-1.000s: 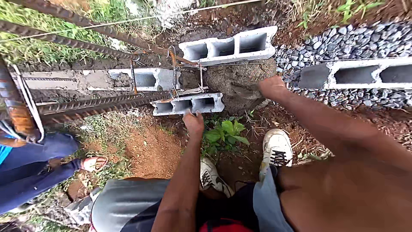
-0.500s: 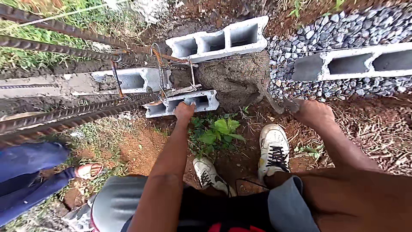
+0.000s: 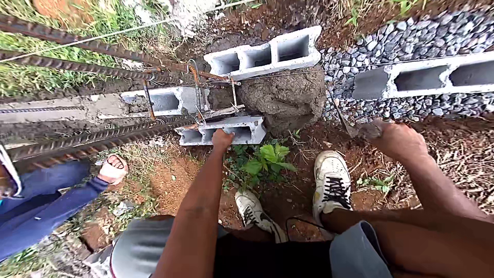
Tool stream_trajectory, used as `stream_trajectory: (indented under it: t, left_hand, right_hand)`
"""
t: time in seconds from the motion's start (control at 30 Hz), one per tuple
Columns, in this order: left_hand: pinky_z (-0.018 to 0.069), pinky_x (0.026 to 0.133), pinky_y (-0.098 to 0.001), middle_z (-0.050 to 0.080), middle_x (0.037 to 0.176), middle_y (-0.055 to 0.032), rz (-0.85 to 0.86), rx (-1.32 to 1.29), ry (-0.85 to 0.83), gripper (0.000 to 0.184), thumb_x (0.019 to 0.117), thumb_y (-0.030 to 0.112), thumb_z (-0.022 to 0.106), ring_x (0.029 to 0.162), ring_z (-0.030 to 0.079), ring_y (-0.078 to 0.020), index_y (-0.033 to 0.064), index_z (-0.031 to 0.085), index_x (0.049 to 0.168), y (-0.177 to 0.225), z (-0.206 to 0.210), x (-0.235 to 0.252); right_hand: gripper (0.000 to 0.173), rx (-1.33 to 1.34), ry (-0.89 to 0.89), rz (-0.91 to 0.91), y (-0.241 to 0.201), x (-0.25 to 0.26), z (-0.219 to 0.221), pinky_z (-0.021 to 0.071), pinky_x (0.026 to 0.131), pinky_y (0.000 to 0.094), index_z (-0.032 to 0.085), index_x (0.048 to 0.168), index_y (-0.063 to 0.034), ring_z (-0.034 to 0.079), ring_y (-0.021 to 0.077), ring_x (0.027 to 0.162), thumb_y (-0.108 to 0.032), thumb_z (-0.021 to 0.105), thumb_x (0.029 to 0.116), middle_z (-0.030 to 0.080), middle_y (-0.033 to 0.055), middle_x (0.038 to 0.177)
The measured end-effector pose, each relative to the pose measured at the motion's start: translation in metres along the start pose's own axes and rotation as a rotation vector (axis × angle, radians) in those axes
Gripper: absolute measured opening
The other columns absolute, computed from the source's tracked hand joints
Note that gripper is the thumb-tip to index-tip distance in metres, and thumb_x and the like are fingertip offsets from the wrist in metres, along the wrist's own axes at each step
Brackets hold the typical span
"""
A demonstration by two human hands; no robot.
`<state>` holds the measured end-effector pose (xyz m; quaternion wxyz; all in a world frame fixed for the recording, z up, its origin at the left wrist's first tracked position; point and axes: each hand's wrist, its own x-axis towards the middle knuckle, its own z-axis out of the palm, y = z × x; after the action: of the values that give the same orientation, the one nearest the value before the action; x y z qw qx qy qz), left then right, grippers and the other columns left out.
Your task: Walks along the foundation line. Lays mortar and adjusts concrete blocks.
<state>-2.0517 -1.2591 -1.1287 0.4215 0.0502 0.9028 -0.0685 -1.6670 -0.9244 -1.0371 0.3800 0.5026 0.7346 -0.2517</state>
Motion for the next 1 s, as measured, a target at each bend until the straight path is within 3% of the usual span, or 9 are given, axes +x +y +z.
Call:
stream_trajectory:
  t: [0.13, 0.23, 0.5, 0.7, 0.87, 1.0]
  left_hand:
    - [0.0486, 0.096, -0.0673, 0.067, 0.114, -0.0316, 0.081, -0.006, -0.006, 0.051, 0.0931, 0.037, 0.072, 0.112, 0.064, -0.0477, -0.0082, 0.064, 0.116, -0.022, -0.007, -0.019]
    - [0.0502, 0.092, -0.0670, 0.068, 0.109, -0.0306, 0.123, -0.020, -0.040, 0.048, 0.0924, 0.036, 0.074, 0.106, 0.066, -0.0470, -0.0074, 0.065, 0.112, -0.016, -0.006, -0.039]
    - [0.0503, 0.094, -0.0641, 0.068, 0.111, -0.0289, 0.113, -0.081, -0.058, 0.048, 0.0947, 0.039, 0.070, 0.110, 0.066, -0.0439, -0.0063, 0.066, 0.111, 0.057, 0.032, -0.080]
    - [0.0517, 0.088, -0.0650, 0.069, 0.104, -0.0279, 0.160, -0.120, -0.051, 0.043, 0.0954, 0.038, 0.069, 0.103, 0.067, -0.0443, -0.0045, 0.068, 0.104, 0.101, 0.056, -0.107]
    - [0.0505, 0.095, -0.0620, 0.069, 0.116, -0.0259, 0.075, -0.067, -0.087, 0.045, 0.0950, 0.038, 0.069, 0.113, 0.066, -0.0409, -0.0033, 0.068, 0.114, 0.133, 0.055, -0.115]
    - [0.0519, 0.093, -0.0619, 0.069, 0.112, -0.0253, 0.049, -0.114, -0.060, 0.045, 0.0953, 0.039, 0.068, 0.110, 0.067, -0.0409, -0.0024, 0.068, 0.112, 0.139, 0.065, -0.110]
  right_hand:
    - [0.035, 0.018, -0.015, 0.001, 0.014, -0.006, 0.012, 0.0452, 0.081, 0.0788, 0.065, 0.130, -0.0125, 0.063, 0.0594, 0.105, -0.032, 0.066, 0.1010, 0.068, 0.0352, 0.109]
    - [0.034, 0.047, -0.022, -0.004, 0.017, -0.007, 0.018, 0.0445, 0.082, 0.0800, 0.066, 0.128, -0.0101, 0.063, 0.0604, 0.106, -0.031, 0.066, 0.1007, 0.067, 0.0359, 0.110]
    - [0.034, 0.057, -0.036, -0.036, 0.009, -0.013, 0.027, 0.0463, 0.082, 0.0779, 0.066, 0.131, -0.0152, 0.064, 0.0588, 0.104, -0.031, 0.066, 0.1004, 0.068, 0.0339, 0.110]
    - [0.032, 0.088, -0.016, -0.042, 0.024, -0.015, 0.020, 0.0461, 0.080, 0.0777, 0.066, 0.129, -0.0149, 0.065, 0.0580, 0.102, -0.029, 0.067, 0.1001, 0.069, 0.0331, 0.105]
    - [0.030, 0.090, -0.011, -0.015, 0.036, -0.007, 0.023, 0.0457, 0.076, 0.0777, 0.066, 0.125, -0.0132, 0.065, 0.0588, 0.099, -0.029, 0.068, 0.0997, 0.068, 0.0339, 0.102]
    - [0.031, 0.072, -0.023, -0.009, 0.031, -0.005, 0.020, 0.0461, 0.078, 0.0773, 0.066, 0.126, -0.0138, 0.065, 0.0584, 0.101, -0.030, 0.067, 0.1006, 0.069, 0.0336, 0.104]
